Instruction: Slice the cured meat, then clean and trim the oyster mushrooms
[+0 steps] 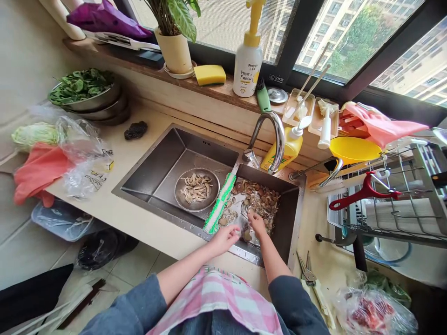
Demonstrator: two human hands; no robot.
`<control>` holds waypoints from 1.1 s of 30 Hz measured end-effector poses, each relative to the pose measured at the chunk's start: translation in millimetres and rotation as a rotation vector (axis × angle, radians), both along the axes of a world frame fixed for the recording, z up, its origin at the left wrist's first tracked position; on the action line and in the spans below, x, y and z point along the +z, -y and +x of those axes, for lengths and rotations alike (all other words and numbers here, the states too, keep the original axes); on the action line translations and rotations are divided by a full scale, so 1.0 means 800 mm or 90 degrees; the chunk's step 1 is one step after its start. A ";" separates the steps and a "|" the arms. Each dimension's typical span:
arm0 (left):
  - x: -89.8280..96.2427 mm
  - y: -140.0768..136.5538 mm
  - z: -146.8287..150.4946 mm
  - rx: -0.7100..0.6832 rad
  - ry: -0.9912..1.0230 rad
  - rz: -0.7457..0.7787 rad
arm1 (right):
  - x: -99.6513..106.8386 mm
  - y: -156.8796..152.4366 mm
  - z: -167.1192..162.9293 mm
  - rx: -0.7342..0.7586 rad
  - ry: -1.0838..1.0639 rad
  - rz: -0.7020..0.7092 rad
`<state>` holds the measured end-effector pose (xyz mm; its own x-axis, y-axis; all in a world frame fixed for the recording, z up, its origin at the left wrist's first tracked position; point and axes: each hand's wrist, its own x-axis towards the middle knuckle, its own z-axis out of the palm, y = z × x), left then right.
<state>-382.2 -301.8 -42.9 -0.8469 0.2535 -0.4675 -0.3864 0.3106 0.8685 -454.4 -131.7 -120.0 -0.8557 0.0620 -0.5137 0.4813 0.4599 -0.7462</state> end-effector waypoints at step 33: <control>0.042 0.010 -0.028 0.015 -0.002 0.142 | 0.136 0.041 0.075 -0.008 -0.046 -0.347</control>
